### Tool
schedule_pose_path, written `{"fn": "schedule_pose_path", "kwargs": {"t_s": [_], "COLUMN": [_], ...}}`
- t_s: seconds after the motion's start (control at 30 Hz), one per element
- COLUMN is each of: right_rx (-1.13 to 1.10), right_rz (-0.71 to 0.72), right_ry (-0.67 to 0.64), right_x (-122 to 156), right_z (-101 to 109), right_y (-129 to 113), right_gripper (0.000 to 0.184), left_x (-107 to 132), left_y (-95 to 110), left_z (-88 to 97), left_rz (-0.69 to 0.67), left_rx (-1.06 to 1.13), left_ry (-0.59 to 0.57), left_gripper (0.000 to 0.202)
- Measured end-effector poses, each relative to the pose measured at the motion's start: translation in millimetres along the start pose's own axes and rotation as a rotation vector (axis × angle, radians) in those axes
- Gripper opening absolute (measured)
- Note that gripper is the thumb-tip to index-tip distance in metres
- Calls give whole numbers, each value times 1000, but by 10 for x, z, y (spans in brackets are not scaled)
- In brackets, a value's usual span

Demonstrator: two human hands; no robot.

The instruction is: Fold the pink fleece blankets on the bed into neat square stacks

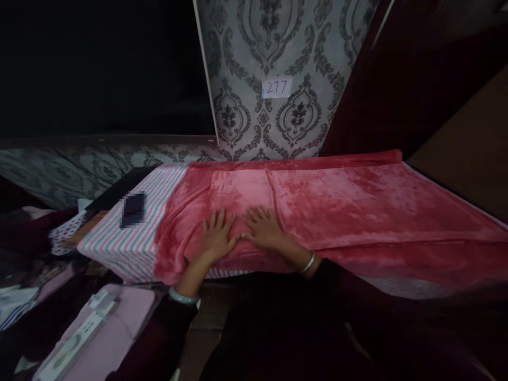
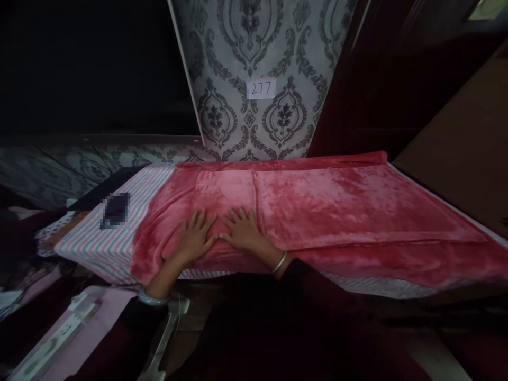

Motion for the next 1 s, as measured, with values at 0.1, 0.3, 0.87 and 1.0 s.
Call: {"fn": "schedule_pose_path", "kwargs": {"t_s": [0.1,0.3,0.87,1.0], "right_rx": [-12,-53,-80,-57], "right_rz": [-8,2,-146,-243], "right_ry": [4,12,39,102], "right_x": [51,84,-71,-450], "right_z": [-189,-206,152,258], "right_y": [66,148,521,605], "right_gripper": [67,67,66,67], "left_x": [38,35,-367,-903], "left_y": [-2,-39,-251,-212], "left_z": [-150,-167,157,237], "left_rz": [23,5,-33,34], "left_rx": [-62,-105,132,126], "left_ry": [-92,-64,-53,84], "left_gripper": [65,65,55,57]}}
Point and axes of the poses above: each hand's wrist, its own x-axis away from the middle knuckle, its own z-axis out of the back of the hand, y = z × x, the point moved 3 cm from there along -x, towards the middle knuckle, and after that the axes turned 4 degrees about y, right-handed, at the moved point
